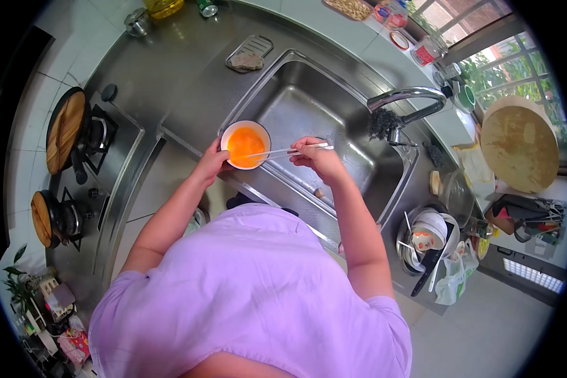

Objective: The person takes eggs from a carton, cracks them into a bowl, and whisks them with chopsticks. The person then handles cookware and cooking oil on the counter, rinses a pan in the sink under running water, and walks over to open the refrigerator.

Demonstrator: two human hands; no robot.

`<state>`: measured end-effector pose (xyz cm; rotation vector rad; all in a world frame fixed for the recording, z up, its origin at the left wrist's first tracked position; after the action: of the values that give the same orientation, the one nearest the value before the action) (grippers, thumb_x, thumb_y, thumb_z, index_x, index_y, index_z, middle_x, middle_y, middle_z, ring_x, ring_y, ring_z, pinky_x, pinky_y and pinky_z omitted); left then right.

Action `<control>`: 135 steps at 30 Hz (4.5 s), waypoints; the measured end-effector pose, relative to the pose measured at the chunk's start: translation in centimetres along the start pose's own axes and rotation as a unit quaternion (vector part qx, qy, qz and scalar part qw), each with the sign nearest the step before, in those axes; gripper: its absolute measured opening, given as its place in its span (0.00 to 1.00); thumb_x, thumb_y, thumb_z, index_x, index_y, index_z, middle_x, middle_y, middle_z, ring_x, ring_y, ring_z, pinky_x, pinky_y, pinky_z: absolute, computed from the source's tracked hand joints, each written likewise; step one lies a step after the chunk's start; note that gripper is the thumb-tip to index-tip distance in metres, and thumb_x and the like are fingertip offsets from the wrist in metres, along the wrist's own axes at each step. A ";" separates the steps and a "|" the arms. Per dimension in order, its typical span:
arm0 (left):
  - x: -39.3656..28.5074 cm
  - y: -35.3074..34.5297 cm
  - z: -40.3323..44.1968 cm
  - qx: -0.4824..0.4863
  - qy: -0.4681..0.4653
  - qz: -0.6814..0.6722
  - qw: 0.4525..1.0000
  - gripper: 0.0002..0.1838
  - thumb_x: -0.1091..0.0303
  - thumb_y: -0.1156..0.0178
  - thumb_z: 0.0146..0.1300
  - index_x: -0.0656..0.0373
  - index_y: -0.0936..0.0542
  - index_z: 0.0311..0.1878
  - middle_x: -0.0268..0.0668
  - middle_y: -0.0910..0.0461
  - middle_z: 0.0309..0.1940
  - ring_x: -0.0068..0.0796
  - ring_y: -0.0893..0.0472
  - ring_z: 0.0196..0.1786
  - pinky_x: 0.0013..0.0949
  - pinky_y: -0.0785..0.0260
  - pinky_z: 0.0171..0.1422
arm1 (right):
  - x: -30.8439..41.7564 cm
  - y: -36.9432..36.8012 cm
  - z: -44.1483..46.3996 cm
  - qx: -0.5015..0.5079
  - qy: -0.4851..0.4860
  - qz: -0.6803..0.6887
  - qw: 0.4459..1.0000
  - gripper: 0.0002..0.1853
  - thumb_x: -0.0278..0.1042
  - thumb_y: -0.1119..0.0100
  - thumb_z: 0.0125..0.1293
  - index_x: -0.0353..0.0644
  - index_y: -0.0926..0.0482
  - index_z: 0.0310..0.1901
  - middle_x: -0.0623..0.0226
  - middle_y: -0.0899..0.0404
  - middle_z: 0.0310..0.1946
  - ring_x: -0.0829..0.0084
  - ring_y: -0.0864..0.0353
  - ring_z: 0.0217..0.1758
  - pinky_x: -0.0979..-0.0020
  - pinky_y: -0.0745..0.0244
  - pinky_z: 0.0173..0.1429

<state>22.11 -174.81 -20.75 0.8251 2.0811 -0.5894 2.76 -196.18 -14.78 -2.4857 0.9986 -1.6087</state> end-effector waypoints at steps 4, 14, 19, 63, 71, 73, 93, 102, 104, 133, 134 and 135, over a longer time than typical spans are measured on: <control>-0.6 -0.2 -0.4 0.003 0.003 -0.010 1.000 0.36 0.77 0.50 0.53 0.54 0.42 0.69 0.38 0.28 0.53 0.31 0.20 0.48 0.33 0.22 0.42 | 0.0 0.5 0.4 -0.095 0.059 0.008 0.994 0.11 0.36 0.46 0.67 0.35 0.24 0.42 0.60 0.21 0.38 0.70 0.19 0.40 0.72 0.23 0.46; -0.4 0.3 -0.2 -0.004 -0.005 -0.010 1.000 0.37 0.77 0.50 0.53 0.53 0.42 0.70 0.39 0.27 0.53 0.31 0.20 0.46 0.31 0.22 0.41 | 0.2 -0.2 0.5 -0.025 -0.001 -0.048 0.999 0.10 0.34 0.46 0.67 0.35 0.24 0.43 0.59 0.21 0.39 0.68 0.20 0.41 0.71 0.23 0.47; -0.3 0.1 -0.1 -0.010 -0.012 -0.038 0.999 0.39 0.74 0.47 0.52 0.51 0.42 0.71 0.37 0.25 0.48 0.25 0.20 0.37 0.27 0.25 0.34 | 0.5 -0.3 0.4 -0.046 0.036 -0.026 0.998 0.10 0.34 0.47 0.68 0.35 0.24 0.42 0.59 0.21 0.38 0.70 0.20 0.39 0.71 0.23 0.46; 0.3 2.0 -0.2 -0.012 0.006 -0.022 1.000 0.40 0.76 0.48 0.51 0.51 0.44 0.71 0.38 0.28 0.54 0.27 0.20 0.39 0.28 0.24 0.34 | -1.1 -1.9 0.6 -0.037 0.002 0.027 0.999 0.07 0.33 0.50 0.69 0.39 0.27 0.41 0.62 0.22 0.39 0.67 0.20 0.42 0.70 0.24 0.50; 0.5 2.4 -0.1 -0.015 0.004 -0.047 0.999 0.39 0.76 0.49 0.52 0.51 0.43 0.71 0.37 0.27 0.53 0.28 0.20 0.42 0.29 0.24 0.35 | -0.9 -2.7 0.6 0.001 -0.009 0.037 0.999 0.08 0.35 0.50 0.69 0.39 0.26 0.42 0.61 0.23 0.39 0.68 0.20 0.43 0.70 0.25 0.51; 0.5 2.3 0.0 -0.014 0.010 -0.053 0.998 0.39 0.76 0.49 0.52 0.50 0.43 0.71 0.37 0.27 0.53 0.28 0.20 0.42 0.29 0.24 0.36 | -1.1 -2.5 1.0 -0.046 0.027 0.010 0.999 0.09 0.35 0.49 0.69 0.39 0.26 0.42 0.62 0.23 0.40 0.68 0.20 0.43 0.70 0.25 0.51; 0.6 3.5 0.1 -0.015 0.009 -0.058 0.998 0.35 0.75 0.49 0.53 0.52 0.40 0.68 0.37 0.26 0.51 0.29 0.20 0.45 0.33 0.22 0.42 | -0.4 -2.4 1.4 -0.043 0.046 0.004 0.998 0.10 0.35 0.48 0.68 0.37 0.26 0.42 0.58 0.21 0.39 0.68 0.19 0.40 0.71 0.23 0.46; 0.0 4.7 -0.1 -0.032 -0.003 -0.134 0.990 0.33 0.75 0.50 0.52 0.53 0.39 0.66 0.38 0.28 0.51 0.35 0.21 0.48 0.36 0.22 0.46 | 1.3 -1.4 0.1 -0.076 0.089 0.061 0.991 0.09 0.33 0.50 0.69 0.36 0.27 0.43 0.58 0.21 0.37 0.69 0.18 0.38 0.72 0.22 0.44; -0.1 4.8 -0.2 -0.035 0.001 -0.138 0.990 0.32 0.75 0.50 0.53 0.53 0.38 0.65 0.39 0.28 0.51 0.36 0.22 0.48 0.37 0.22 0.46 | 1.3 -1.0 0.0 -0.089 0.082 0.044 0.992 0.08 0.32 0.50 0.68 0.37 0.28 0.43 0.59 0.21 0.36 0.70 0.18 0.37 0.73 0.22 0.43; 0.6 13.5 3.3 -0.084 -0.077 -0.246 0.963 0.39 0.77 0.46 0.57 0.49 0.49 0.71 0.40 0.27 0.49 0.33 0.21 0.44 0.34 0.23 0.44 | -0.7 -21.6 11.7 0.109 0.461 -0.644 0.600 0.16 0.22 0.45 0.55 0.42 0.23 0.48 0.53 0.30 0.52 0.53 0.22 0.46 0.62 0.23 0.45; 0.9 14.0 2.9 -0.098 -0.066 -0.246 0.962 0.43 0.76 0.44 0.58 0.47 0.54 0.74 0.40 0.27 0.49 0.32 0.21 0.43 0.33 0.24 0.44 | -1.0 -22.1 12.2 0.118 0.468 -0.642 0.596 0.16 0.22 0.45 0.55 0.42 0.23 0.48 0.53 0.30 0.52 0.53 0.22 0.46 0.62 0.23 0.45; 0.5 14.2 1.4 -0.079 -0.060 -0.267 0.958 0.49 0.74 0.40 0.58 0.45 0.63 0.75 0.44 0.30 0.54 0.30 0.21 0.40 0.32 0.25 0.44 | -1.4 -22.5 12.5 0.107 0.481 -0.657 0.571 0.17 0.22 0.45 0.55 0.42 0.24 0.48 0.53 0.30 0.53 0.53 0.23 0.47 0.61 0.23 0.46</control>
<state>32.90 -165.90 -23.71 0.1192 2.2059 -0.7224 23.90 -181.50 -14.09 -1.8010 -1.6960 -3.1036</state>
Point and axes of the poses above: each hand's wrist, its own z-axis towards the middle knuckle, its own y-axis out of the back of the hand, x = y × z, the point moved 3 cm from there along z, towards the middle knuckle
